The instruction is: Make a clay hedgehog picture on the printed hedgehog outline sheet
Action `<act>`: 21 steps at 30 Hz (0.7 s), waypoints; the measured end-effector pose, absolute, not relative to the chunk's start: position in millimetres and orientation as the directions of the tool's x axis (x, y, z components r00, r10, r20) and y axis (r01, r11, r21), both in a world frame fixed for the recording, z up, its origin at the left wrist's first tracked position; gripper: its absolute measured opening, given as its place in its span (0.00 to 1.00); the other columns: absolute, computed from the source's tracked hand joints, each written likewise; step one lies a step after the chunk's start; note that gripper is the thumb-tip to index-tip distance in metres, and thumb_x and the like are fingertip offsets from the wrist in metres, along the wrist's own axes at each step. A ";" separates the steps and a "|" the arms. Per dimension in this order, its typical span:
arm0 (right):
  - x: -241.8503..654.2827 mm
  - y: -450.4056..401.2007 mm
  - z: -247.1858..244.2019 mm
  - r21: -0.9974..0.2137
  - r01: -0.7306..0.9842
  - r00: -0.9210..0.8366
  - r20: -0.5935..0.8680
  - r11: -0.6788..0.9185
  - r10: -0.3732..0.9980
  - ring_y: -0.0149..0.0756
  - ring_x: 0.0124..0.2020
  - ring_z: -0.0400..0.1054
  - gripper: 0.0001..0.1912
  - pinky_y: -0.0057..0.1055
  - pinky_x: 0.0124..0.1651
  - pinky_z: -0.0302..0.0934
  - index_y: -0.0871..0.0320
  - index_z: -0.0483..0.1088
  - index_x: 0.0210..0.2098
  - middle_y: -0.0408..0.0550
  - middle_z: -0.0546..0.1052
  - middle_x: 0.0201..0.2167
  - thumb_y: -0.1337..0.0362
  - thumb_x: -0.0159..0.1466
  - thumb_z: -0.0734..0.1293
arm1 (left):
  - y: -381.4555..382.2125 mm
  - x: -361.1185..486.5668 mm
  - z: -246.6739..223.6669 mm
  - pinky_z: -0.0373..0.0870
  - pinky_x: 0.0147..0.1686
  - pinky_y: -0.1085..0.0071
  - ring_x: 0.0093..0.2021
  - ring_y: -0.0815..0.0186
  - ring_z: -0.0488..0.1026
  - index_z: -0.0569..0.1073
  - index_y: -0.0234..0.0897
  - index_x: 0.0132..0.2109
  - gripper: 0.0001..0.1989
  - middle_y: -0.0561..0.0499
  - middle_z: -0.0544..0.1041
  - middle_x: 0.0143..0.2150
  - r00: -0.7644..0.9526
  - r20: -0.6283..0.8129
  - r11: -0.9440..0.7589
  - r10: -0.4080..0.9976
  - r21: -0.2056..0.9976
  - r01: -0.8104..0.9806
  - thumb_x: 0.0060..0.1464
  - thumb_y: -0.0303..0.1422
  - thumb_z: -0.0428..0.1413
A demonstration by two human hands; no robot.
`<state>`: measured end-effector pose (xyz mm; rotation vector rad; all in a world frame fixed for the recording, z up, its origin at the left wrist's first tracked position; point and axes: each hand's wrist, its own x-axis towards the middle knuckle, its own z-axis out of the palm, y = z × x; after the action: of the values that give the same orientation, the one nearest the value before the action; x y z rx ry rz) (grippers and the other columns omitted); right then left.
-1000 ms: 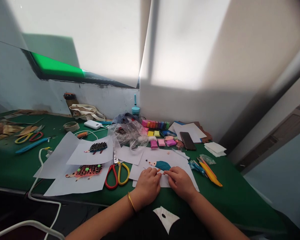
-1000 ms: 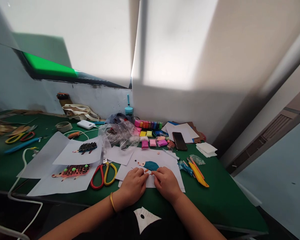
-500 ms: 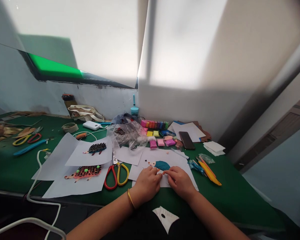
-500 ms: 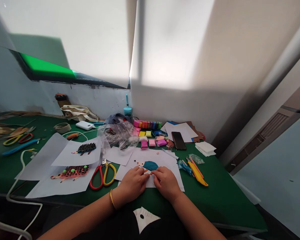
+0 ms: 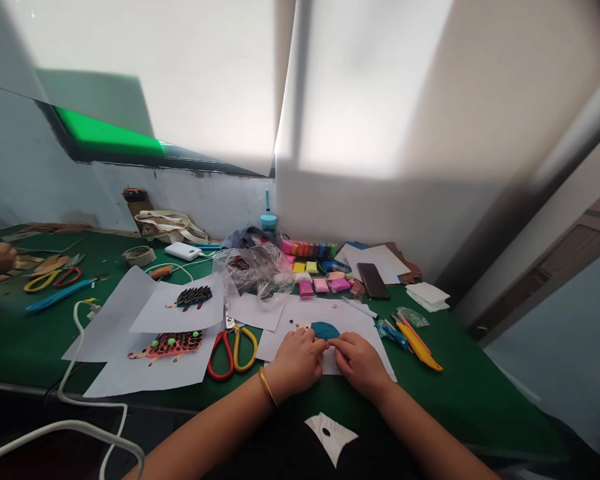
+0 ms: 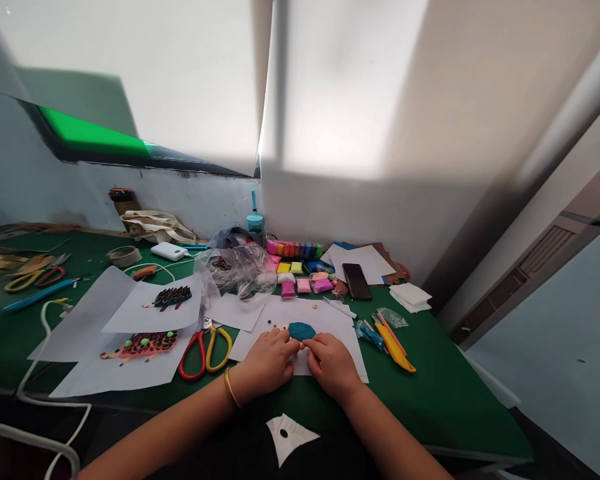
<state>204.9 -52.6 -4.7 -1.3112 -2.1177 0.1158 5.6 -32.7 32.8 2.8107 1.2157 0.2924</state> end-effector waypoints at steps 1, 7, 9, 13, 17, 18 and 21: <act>204.8 -52.7 -4.1 -0.392 0.773 -0.298 0.469 0.498 0.832 0.39 0.41 0.70 0.15 0.36 0.45 0.66 0.54 0.76 0.45 0.49 0.76 0.38 0.69 0.64 0.61 | -32.7 4.6 30.3 0.64 0.46 0.60 0.47 0.54 0.67 0.71 0.41 0.47 0.13 0.46 0.70 0.44 0.656 0.154 -0.674 0.739 0.161 0.721 0.53 0.31 0.55; 205.1 -52.4 -4.9 -0.413 0.762 -0.284 0.479 0.498 0.831 0.39 0.41 0.71 0.14 0.36 0.46 0.66 0.53 0.76 0.44 0.49 0.77 0.38 0.69 0.64 0.61 | -35.5 0.2 15.4 0.63 0.49 0.63 0.49 0.59 0.67 0.71 0.41 0.44 0.12 0.50 0.72 0.43 0.584 0.240 -0.630 0.776 0.353 0.692 0.53 0.25 0.53; 205.4 -52.5 -5.5 -0.414 0.763 -0.281 0.479 0.496 0.832 0.38 0.41 0.71 0.14 0.36 0.46 0.66 0.54 0.76 0.44 0.49 0.77 0.38 0.69 0.64 0.61 | -36.0 0.8 13.1 0.63 0.48 0.63 0.48 0.59 0.68 0.72 0.41 0.44 0.12 0.50 0.72 0.42 0.588 0.261 -0.642 0.766 0.362 0.676 0.53 0.24 0.53; 205.8 -54.3 -5.2 -0.410 0.754 -0.306 0.472 0.514 0.827 0.38 0.40 0.70 0.14 0.35 0.45 0.65 0.54 0.76 0.44 0.49 0.76 0.38 0.69 0.65 0.61 | -36.4 1.2 11.7 0.65 0.45 0.64 0.44 0.60 0.69 0.73 0.39 0.43 0.11 0.49 0.73 0.40 0.574 0.312 -0.652 0.757 0.310 0.692 0.54 0.23 0.52; 203.8 -56.1 -3.8 -0.349 0.745 -0.401 0.448 0.569 0.799 0.39 0.39 0.68 0.15 0.36 0.43 0.63 0.52 0.75 0.46 0.49 0.75 0.38 0.68 0.65 0.62 | -39.5 -3.2 11.0 0.65 0.41 0.64 0.39 0.60 0.69 0.73 0.36 0.34 0.07 0.48 0.73 0.36 0.613 0.315 -0.681 0.725 0.194 0.706 0.56 0.24 0.52; 202.8 -56.3 -3.4 -0.329 0.747 -0.420 0.440 0.578 0.794 0.39 0.39 0.68 0.15 0.36 0.43 0.62 0.51 0.75 0.47 0.48 0.75 0.38 0.68 0.65 0.62 | -40.5 -4.5 10.9 0.65 0.41 0.64 0.39 0.60 0.69 0.73 0.36 0.33 0.07 0.48 0.73 0.36 0.631 0.310 -0.694 0.712 0.171 0.699 0.57 0.25 0.52; 199.9 -56.7 -2.3 -0.283 0.761 -0.449 0.420 0.584 0.788 0.39 0.39 0.67 0.14 0.37 0.43 0.60 0.49 0.75 0.47 0.47 0.74 0.36 0.67 0.64 0.63 | -42.9 -6.4 11.0 0.65 0.41 0.63 0.39 0.59 0.70 0.74 0.36 0.34 0.06 0.48 0.74 0.36 0.656 0.302 -0.711 0.692 0.131 0.690 0.57 0.26 0.53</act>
<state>199.9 -56.7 -2.3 -1.2323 -2.3033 0.0715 -6.4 -42.9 11.0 2.8537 1.1917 0.5239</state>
